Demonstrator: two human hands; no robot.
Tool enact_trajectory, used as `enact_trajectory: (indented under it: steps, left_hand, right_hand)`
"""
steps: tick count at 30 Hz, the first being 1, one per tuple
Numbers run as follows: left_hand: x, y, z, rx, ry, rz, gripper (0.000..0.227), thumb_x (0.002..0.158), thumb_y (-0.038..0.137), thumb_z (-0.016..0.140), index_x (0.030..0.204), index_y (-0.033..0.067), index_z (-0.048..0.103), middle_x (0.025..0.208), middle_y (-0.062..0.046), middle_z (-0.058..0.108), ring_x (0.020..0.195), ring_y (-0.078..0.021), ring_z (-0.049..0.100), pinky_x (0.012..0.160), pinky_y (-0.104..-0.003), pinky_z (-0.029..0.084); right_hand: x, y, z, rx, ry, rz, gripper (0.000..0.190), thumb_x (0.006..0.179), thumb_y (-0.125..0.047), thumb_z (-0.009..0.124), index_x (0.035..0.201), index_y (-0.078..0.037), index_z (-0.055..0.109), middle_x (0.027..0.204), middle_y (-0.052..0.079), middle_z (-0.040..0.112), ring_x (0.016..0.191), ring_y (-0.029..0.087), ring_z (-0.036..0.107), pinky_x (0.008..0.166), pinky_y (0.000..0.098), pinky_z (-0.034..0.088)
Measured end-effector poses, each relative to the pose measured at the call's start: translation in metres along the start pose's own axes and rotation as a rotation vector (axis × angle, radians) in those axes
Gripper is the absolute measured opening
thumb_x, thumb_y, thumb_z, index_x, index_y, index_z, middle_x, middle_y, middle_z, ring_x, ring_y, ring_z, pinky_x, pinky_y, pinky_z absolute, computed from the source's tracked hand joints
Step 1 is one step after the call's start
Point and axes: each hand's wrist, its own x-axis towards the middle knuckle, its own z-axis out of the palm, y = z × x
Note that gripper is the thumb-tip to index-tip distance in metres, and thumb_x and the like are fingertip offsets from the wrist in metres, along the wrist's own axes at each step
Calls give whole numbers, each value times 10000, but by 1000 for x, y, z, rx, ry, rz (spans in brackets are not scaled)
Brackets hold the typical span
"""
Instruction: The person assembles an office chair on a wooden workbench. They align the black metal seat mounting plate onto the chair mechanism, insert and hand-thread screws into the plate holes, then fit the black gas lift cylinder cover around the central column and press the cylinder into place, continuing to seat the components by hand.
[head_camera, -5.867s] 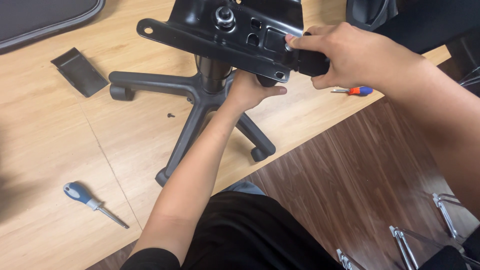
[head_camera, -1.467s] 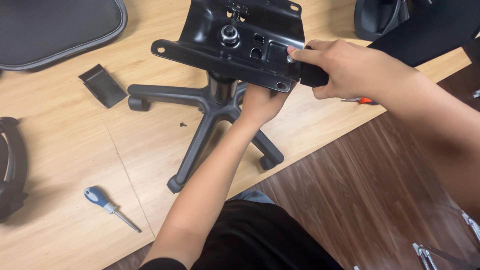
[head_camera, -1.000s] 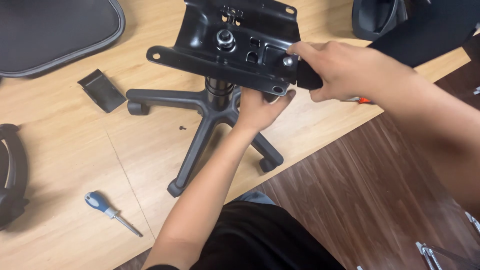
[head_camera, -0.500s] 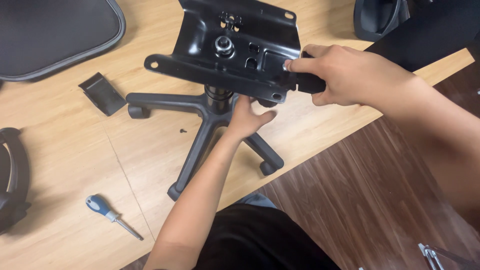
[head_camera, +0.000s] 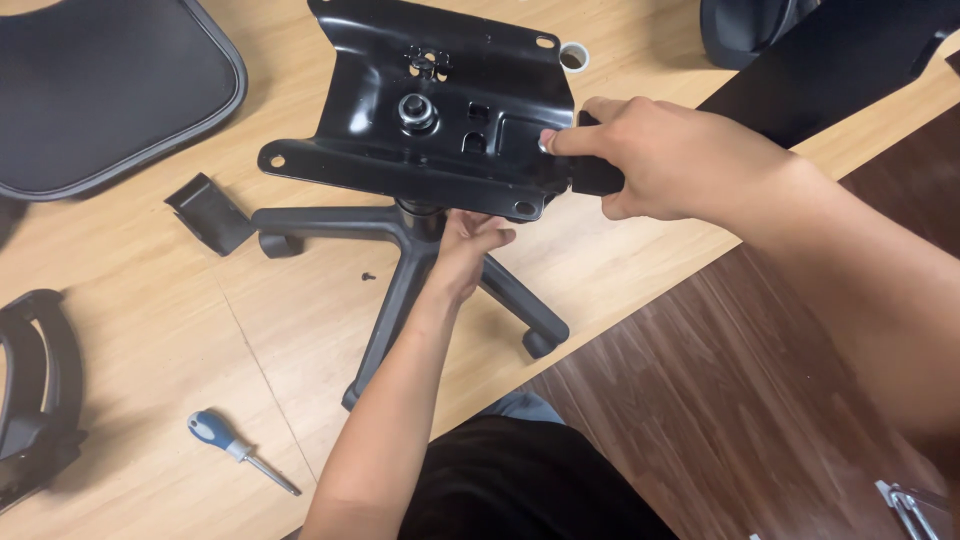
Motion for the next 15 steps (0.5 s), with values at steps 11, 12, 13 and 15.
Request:
enact_trajectory:
  steps: [11,12,13,15]
  left_hand:
    - [-27,41,29,740,183,358,420,899,-24,660,1317,-1,625,1164,-132,677,1106,-241,708,1019,-351,580]
    - [-23,37,31,683,147,387,441,861,-37,656,1297,-11,600,1199,-112,641,1134,-230,693,1020,-350,573]
    - [-15,35,33,625,111,423,462,823,-50,652,1278,-20,575,1234,-90,606,1161,-219,679,1021,-349,566]
    - [-19,43,38,655,91,414,433,816,-53,669,1240,-24,584,1199,-83,627,1146,-223,690,1028,-357,561]
  right_hand:
    - [3,6,4,7,-18,-42,825,669,-104,825,1433,-278,566,1171,111,608,958,328,683,785,471,562]
    - [4,7,7,-2,-3,-55,824,660,-100,826,1424,-274,572,1207,106,607,952,335,683,790,471,563]
    - [6,8,7,-18,16,-69,823,651,-95,827,1416,-270,579,1243,100,607,946,341,684,795,471,563]
    - [4,4,4,-26,3,-44,821,662,-88,816,1421,-286,574,1249,92,607,953,332,688,793,468,570]
